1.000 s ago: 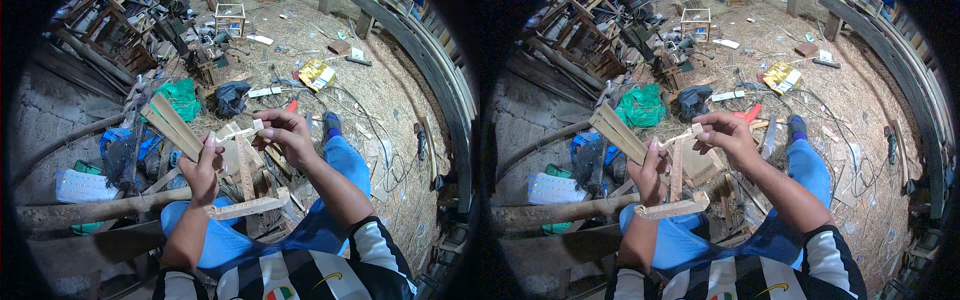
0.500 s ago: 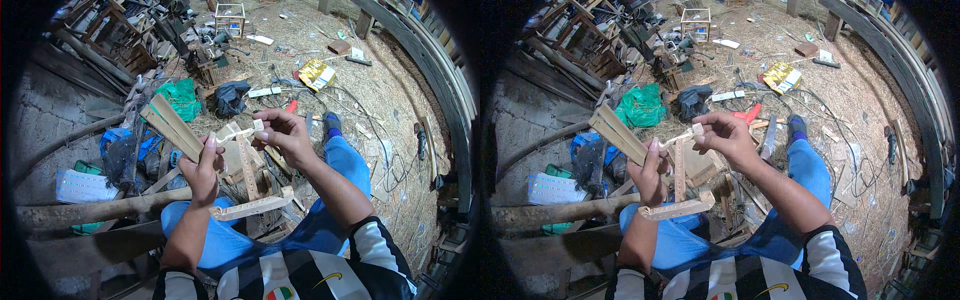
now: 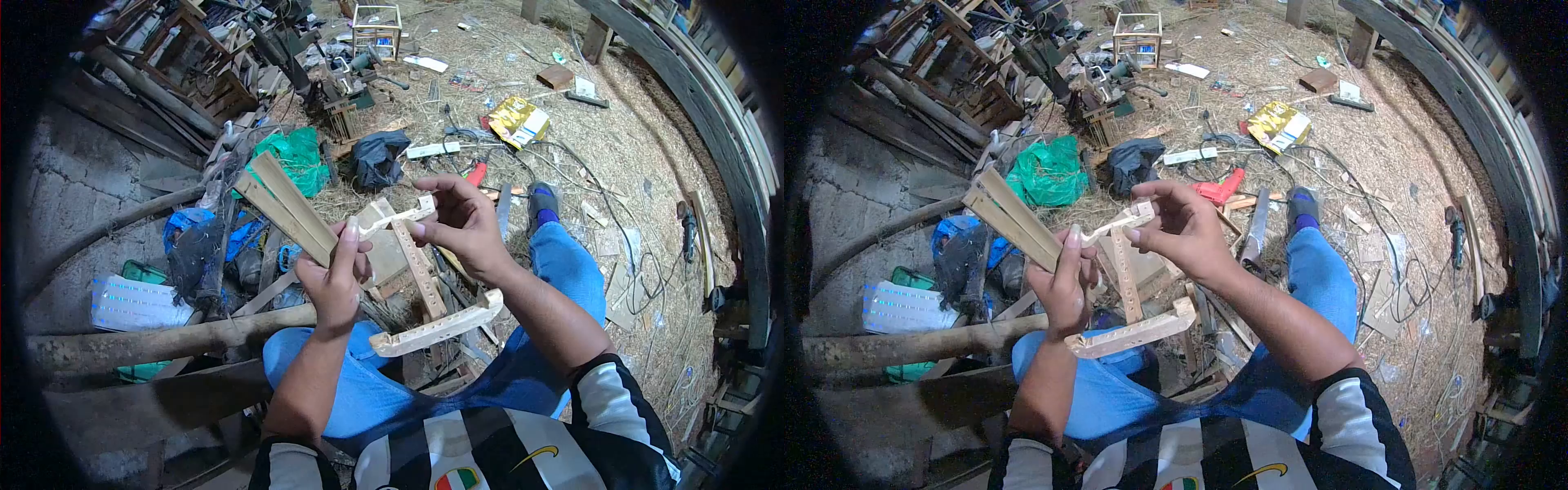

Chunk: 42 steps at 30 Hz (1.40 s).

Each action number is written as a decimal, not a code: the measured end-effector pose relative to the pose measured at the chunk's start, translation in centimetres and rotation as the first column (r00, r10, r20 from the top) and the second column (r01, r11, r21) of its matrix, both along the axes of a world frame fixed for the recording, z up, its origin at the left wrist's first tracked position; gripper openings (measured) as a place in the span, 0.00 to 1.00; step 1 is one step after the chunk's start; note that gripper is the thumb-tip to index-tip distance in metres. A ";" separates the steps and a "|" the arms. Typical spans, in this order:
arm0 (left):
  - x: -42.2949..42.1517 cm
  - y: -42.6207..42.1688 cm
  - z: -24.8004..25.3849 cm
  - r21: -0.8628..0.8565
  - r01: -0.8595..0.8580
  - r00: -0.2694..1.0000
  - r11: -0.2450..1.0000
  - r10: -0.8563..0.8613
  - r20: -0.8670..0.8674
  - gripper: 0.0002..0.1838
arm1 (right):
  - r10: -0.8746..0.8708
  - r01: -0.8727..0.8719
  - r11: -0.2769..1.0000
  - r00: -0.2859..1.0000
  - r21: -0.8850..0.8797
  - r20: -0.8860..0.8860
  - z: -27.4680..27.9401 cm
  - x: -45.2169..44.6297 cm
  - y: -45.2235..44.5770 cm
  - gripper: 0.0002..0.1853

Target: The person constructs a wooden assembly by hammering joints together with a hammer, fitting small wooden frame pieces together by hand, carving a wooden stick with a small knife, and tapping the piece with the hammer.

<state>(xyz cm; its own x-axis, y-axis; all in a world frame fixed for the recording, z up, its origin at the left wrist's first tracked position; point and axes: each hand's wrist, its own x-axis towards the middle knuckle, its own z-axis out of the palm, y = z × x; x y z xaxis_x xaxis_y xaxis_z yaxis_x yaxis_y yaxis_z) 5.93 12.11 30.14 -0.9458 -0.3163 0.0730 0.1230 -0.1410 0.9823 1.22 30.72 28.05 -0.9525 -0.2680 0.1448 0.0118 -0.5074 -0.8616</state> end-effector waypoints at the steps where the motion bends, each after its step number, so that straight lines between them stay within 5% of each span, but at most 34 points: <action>1: 0.0 0.1 0.0 0.000 -0.007 1.000 1.000 0.007 0.002 0.10 | -0.016 0.016 1.000 1.000 0.018 -0.011 0.1 0.0 0.0 0.25; 17: 0.1 -0.3 0.0 -0.009 0.049 0.999 0.999 -0.049 0.016 0.19 | 0.046 -0.055 0.988 0.997 0.142 0.063 -0.3 0.3 -0.1 0.13; 24: 0.2 0.2 0.8 -0.040 0.065 0.998 0.997 -0.065 0.014 0.25 | 0.047 -0.058 0.995 0.991 0.082 0.122 0.6 0.4 0.1 0.11; 34: 0.4 -0.4 -0.5 -0.242 0.110 0.992 0.964 -0.122 -0.032 0.21 | 0.179 -0.155 0.982 0.943 -0.106 0.280 0.6 -0.3 1.0 0.09; 42: 0.6 -0.3 -0.3 -0.270 0.120 0.987 0.955 -0.145 -0.075 0.21 | 0.170 -0.157 0.985 0.949 -0.071 0.265 0.7 -0.3 1.0 0.09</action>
